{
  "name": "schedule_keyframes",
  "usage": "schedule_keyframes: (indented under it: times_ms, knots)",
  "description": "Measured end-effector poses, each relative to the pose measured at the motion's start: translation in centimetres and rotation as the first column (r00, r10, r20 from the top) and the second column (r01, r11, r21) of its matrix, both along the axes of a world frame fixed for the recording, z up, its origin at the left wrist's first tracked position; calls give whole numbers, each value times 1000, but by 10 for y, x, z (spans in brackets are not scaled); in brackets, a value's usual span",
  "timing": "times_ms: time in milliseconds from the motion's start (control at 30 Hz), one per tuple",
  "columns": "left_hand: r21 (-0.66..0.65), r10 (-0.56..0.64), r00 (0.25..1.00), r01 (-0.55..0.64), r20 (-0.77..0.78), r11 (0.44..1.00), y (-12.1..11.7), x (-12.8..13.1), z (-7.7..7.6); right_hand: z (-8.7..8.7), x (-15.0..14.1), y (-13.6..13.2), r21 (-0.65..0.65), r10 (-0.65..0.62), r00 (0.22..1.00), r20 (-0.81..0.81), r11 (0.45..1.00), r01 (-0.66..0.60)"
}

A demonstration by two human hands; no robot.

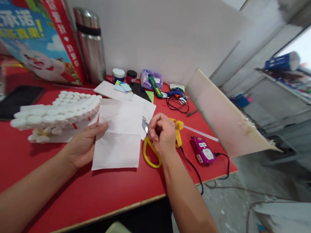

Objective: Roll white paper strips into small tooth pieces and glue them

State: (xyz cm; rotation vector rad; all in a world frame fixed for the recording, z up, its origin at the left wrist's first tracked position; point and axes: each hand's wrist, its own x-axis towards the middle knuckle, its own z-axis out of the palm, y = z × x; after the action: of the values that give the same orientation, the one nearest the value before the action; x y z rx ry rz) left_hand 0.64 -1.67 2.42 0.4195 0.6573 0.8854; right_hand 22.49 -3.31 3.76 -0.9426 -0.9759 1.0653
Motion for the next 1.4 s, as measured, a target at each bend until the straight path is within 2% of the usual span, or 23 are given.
schedule_keyframes:
  times_ms: [200, 433, 567, 800, 1000, 1067, 1200, 1267, 1333, 1400]
  knots:
    - [15, 39, 999, -39, -11, 999, 3, -2, -3, 0, -3, 1, -124, 98, 995, -1, 988, -97]
    - [13, 25, 1000, -25, 18, 1000, 1, -2, -2, -2, -6, 3, 26, 40, 999, -13, 999, -40]
    - [1, 31, 1000, -31, 0, 1000, 2, -2, -1, -3, -5, 4, 62, -13, 1000, 4, 998, 13]
    - [-5, 45, 999, -45, 0, 999, 3, -2, -2, -6, -6, 5, 112, -23, 998, 59, 994, 17]
    - [-14, 60, 998, -60, -6, 998, 4, -2, -3, -9, -1, 5, 165, -165, 955, 248, 978, 126]
    - [-21, 73, 997, -73, -4, 997, 4, -1, -3, -11, 0, 5, 149, -117, 952, 281, 986, 77]
    - [-3, 63, 997, -63, 37, 998, 2, 1, -2, -19, -4, 5, -39, 47, 986, 162, 998, -42]
    - [1, 42, 998, -42, 55, 999, 1, 2, -2, -22, -6, 6, -42, 9, 981, 195, 999, 0]
    - [-1, 24, 998, -24, 56, 1000, 0, 2, -2, -22, -5, 7, 64, -115, 947, 301, 993, 100]
    - [8, 15, 998, -15, 58, 1000, 1, 3, -2, -20, -3, 6, 197, -272, 878, 394, 958, 209]
